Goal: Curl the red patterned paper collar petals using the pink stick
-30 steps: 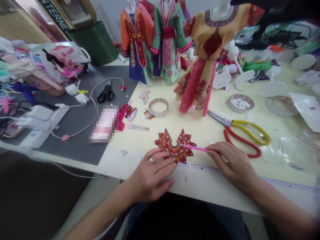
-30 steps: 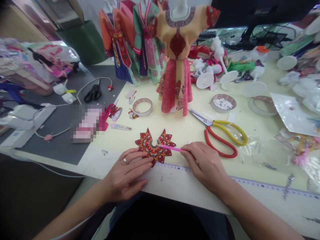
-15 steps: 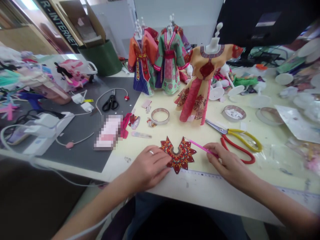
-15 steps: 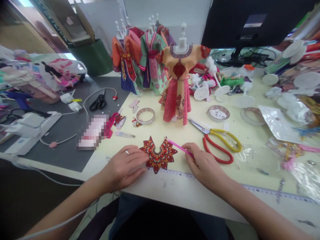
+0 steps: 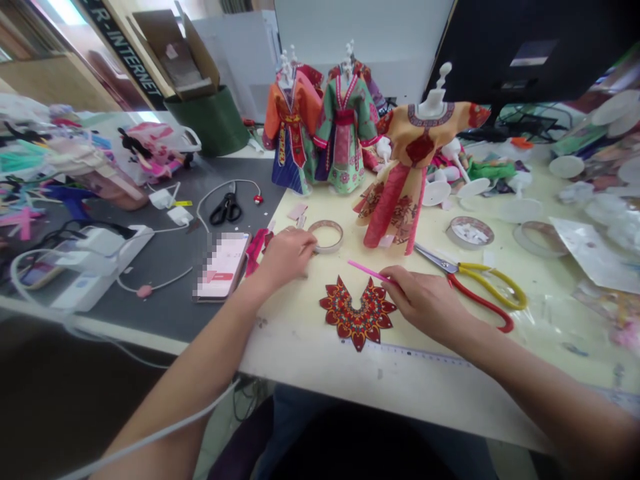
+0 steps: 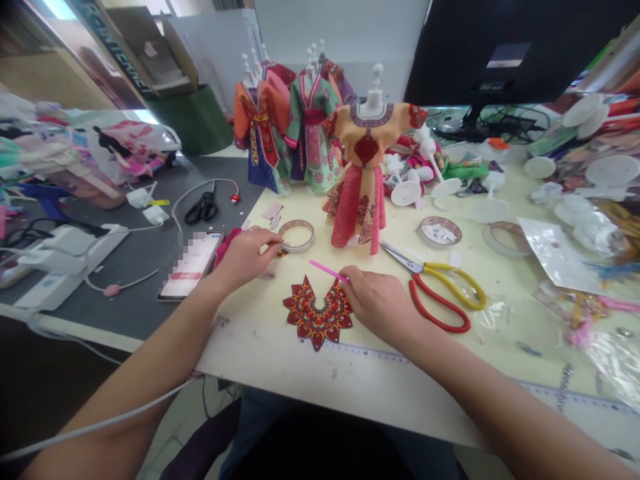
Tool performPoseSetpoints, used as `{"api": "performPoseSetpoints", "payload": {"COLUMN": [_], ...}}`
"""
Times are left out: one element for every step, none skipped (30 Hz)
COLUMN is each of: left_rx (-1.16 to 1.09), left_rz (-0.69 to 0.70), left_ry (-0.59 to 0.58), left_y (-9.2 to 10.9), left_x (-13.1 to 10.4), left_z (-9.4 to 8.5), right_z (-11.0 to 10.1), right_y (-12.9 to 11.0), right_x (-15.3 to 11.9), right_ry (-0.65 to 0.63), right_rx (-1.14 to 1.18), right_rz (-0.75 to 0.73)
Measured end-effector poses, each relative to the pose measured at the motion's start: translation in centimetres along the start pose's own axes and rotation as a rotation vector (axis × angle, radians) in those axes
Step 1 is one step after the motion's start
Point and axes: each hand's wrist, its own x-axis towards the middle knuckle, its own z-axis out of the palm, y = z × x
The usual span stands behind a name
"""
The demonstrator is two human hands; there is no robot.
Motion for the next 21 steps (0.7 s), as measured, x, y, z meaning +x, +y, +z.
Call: {"api": "performPoseSetpoints", "payload": {"left_rx": [0.001, 0.007, 0.024, 0.057, 0.103, 0.158, 0.21, 0.252, 0.276, 0.287, 0.29, 0.287, 0.28, 0.27, 0.256, 0.238, 0.217, 0.197, 0.182, 0.171, 0.166], "left_rz": [0.02, 0.046, 0.078, 0.115, 0.152, 0.186, 0.211, 0.224, 0.23, 0.235, 0.237, 0.238, 0.237, 0.237, 0.24, 0.244, 0.25, 0.254, 0.255, 0.254, 0.251], "left_ry": [-0.005, -0.014, -0.033, -0.062, -0.1, -0.144, -0.185, -0.221, -0.248, -0.271, -0.289, -0.301, -0.307, -0.305, -0.291, -0.261, -0.218, -0.167, -0.117, -0.075, -0.046], "left_y": [0.1, 0.2, 0.4, 0.6, 0.9, 1.1, 1.3, 1.5, 1.7, 1.8, 1.9, 2.0, 2.0, 1.9, 1.7, 1.6, 1.4, 1.2, 1.0, 0.8, 0.6], "left_x": [-0.3, -0.6, -1.0, -1.2, -1.5, -1.6, -1.7, -1.8, -1.8, -1.8, -1.8, -1.8, -1.7, -1.8, -1.8, -1.8, -1.8, -1.8, -1.8, -1.7, -1.7], "left_z": [0.4, 0.6, 0.8, 0.9, 0.9, 0.9, 0.9, 0.8, 0.8, 0.8, 0.8, 0.9, 0.9, 1.0, 1.1, 1.2, 1.3, 1.4, 1.5, 1.6, 1.7], "right_z": [0.1, 0.2, 0.3, 0.4, 0.4, 0.5, 0.5, 0.5, 0.5, 0.5, 0.5, 0.5, 0.5, 0.5, 0.6, 0.7, 0.8, 0.9, 1.0, 1.2, 1.4], "right_y": [0.0, 0.1, 0.1, 0.1, 0.1, 0.1, 0.0, 0.0, -0.1, -0.2, -0.3, -0.4, -0.6, -0.7, -0.8, -1.0, -1.3, -1.6, -1.9, -2.3, -2.7], "right_x": [0.3, 0.7, 1.1, 1.5, 1.9, 2.3, 2.7, 3.1, 3.5, 3.9, 4.4, 4.8, 5.4, 6.0, 6.6, 7.4, 8.3, 9.2, 10.2, 11.2, 12.3], "right_ry": [0.008, 0.017, 0.025, 0.031, 0.035, 0.039, 0.039, 0.038, 0.036, 0.034, 0.033, 0.031, 0.03, 0.031, 0.031, 0.036, 0.045, 0.053, 0.059, 0.061, 0.064], "right_rx": [0.006, 0.021, 0.043, 0.07, 0.096, 0.119, 0.141, 0.17, 0.202, 0.234, 0.266, 0.295, 0.32, 0.338, 0.35, 0.352, 0.344, 0.331, 0.312, 0.289, 0.261], "right_rz": [0.012, 0.029, 0.051, 0.072, 0.09, 0.105, 0.117, 0.129, 0.139, 0.149, 0.156, 0.16, 0.162, 0.163, 0.162, 0.164, 0.17, 0.172, 0.172, 0.171, 0.176]}}
